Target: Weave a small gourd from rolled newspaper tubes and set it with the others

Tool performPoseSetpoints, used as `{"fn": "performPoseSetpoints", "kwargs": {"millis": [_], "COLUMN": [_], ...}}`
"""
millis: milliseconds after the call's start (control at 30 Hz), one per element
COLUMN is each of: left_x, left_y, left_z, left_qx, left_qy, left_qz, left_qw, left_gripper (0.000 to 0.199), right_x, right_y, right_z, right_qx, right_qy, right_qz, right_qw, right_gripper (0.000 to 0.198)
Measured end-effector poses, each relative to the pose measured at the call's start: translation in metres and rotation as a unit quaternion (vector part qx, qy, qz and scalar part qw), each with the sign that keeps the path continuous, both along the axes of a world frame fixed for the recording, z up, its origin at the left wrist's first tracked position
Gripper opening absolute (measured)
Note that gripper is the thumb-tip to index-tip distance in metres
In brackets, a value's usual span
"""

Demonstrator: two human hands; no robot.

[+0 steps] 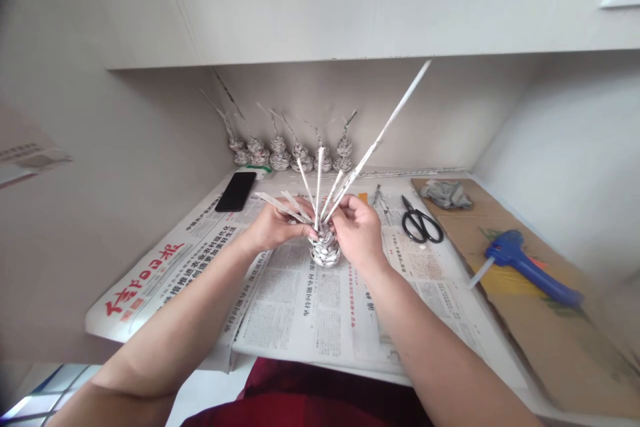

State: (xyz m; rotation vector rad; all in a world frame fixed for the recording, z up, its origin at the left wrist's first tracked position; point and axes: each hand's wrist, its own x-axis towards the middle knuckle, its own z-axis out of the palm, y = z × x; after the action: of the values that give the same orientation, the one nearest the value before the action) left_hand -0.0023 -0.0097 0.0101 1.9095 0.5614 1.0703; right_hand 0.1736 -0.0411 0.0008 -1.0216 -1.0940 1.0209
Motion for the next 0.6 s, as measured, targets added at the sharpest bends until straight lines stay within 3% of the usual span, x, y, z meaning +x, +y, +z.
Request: {"fn": "performPoseSetpoints", "kwargs": {"millis": [200, 433, 600], "left_x": [0.005, -0.009, -0.01], "left_y": [-0.002, 0.006, 0.006], "left_z": [-0.005, 0.004, 0.004], "left_qx": [0.054, 0.0, -0.019], "left_qy": [0.011, 0.033, 0.039], "left_qz": [0.009, -0.071, -0.047], "left_qw": [0.998, 0.997, 0.998], "left_gripper": [0.026, 0.019, 0.015], "right_x": [-0.002, -0.001, 0.002], "right_y": [0.002, 0.004, 0.006], "right_z": [0.001, -0.002, -0.002], "right_qx": [-0.045, -0.055, -0.045], "right_qy": [0.063, 0.028, 0.007], "right_qz": [0.038, 0.043, 0.046], "right_qw": [0.996, 0.997, 0.998], "right_gripper": [0.038, 0.038, 0.04]}}
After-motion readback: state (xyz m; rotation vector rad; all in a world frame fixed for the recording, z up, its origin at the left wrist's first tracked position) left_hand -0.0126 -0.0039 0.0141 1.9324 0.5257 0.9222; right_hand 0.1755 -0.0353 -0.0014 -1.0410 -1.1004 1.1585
